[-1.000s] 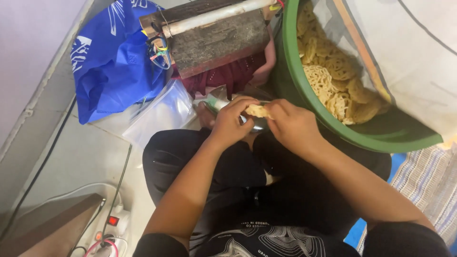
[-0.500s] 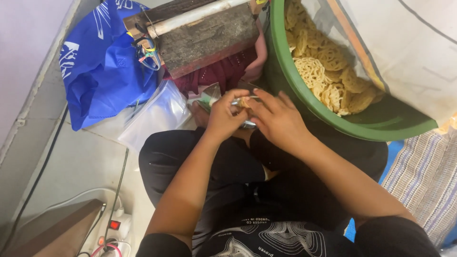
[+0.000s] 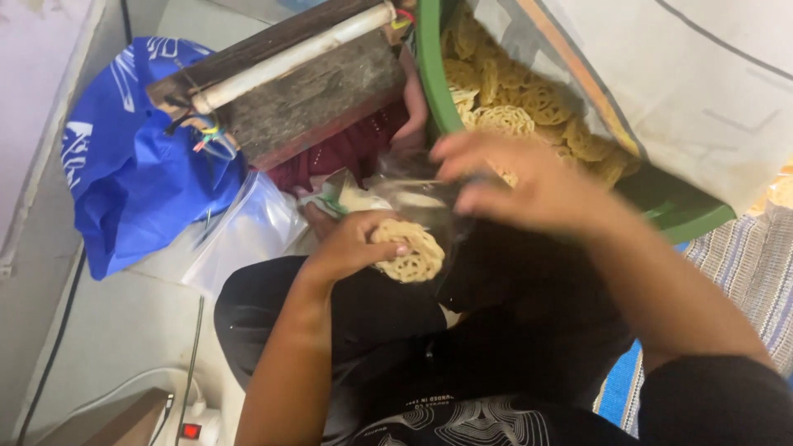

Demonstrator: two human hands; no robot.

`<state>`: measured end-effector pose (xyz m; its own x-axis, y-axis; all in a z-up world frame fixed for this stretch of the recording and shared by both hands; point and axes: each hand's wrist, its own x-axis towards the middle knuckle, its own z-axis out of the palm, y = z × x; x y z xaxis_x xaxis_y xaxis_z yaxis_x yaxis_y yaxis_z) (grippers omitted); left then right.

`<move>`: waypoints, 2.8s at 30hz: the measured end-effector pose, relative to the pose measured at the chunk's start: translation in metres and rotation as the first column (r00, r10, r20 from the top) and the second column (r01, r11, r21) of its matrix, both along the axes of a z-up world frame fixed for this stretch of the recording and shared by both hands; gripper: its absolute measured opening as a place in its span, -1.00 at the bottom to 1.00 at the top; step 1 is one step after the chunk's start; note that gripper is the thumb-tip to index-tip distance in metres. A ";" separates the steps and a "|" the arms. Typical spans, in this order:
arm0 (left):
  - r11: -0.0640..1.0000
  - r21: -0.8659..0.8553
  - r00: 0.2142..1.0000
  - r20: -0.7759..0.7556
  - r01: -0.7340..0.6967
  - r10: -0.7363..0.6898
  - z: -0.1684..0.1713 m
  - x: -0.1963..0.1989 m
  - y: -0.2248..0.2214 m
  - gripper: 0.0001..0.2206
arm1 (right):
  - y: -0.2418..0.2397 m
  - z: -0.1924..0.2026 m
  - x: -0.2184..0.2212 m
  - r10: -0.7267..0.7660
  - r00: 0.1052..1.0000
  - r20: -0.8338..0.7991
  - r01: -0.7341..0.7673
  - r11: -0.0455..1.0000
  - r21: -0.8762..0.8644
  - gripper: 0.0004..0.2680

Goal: The person sits on the floor and packs round, lacy snacks from a green basin into clear plastic bags. They repeatedly pick up snacks, place them into bags, and set the filled bags aside.

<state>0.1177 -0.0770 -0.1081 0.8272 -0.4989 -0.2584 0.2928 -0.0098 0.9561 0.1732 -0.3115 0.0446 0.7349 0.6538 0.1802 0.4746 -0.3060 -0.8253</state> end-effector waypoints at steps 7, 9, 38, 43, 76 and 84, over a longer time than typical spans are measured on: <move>0.992 0.112 0.983 -0.178 0.063 -0.042 -0.007 0.021 0.006 -0.64 | -0.060 -0.101 0.091 -0.453 0.879 -0.148 0.126 0.520 -0.845 -0.82; 0.976 0.205 0.990 -0.107 -0.072 0.095 -0.033 0.015 0.002 -0.60 | -0.088 -0.184 0.085 -0.111 0.993 0.040 0.070 0.276 -0.959 -0.36; 0.961 0.273 0.997 -0.046 -0.051 0.066 -0.048 0.024 0.017 -0.70 | -0.135 -0.199 0.095 -0.663 0.662 -0.350 0.516 0.742 -0.429 -0.73; 0.956 0.290 0.996 -0.057 -0.047 0.066 -0.038 0.025 0.016 -0.69 | -0.128 -0.180 0.101 -0.681 0.495 -0.539 0.534 0.728 -0.429 -0.77; 0.961 -0.262 0.994 0.041 -0.085 0.099 0.004 -0.006 0.003 -0.52 | 0.039 0.003 0.008 -0.049 0.933 -0.357 -0.117 0.896 -0.429 -0.86; 0.975 -0.219 0.998 0.037 -0.043 0.052 0.016 0.004 0.014 -0.64 | 0.033 0.024 0.024 0.087 0.952 -0.293 -0.182 0.931 -0.316 -0.87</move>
<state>0.1214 -0.0630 -0.0924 0.8591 -0.4994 -0.1121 0.2475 0.2135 0.9451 0.1969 -0.2782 0.0686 0.6249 0.7362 -0.2596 0.3051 -0.5365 -0.7868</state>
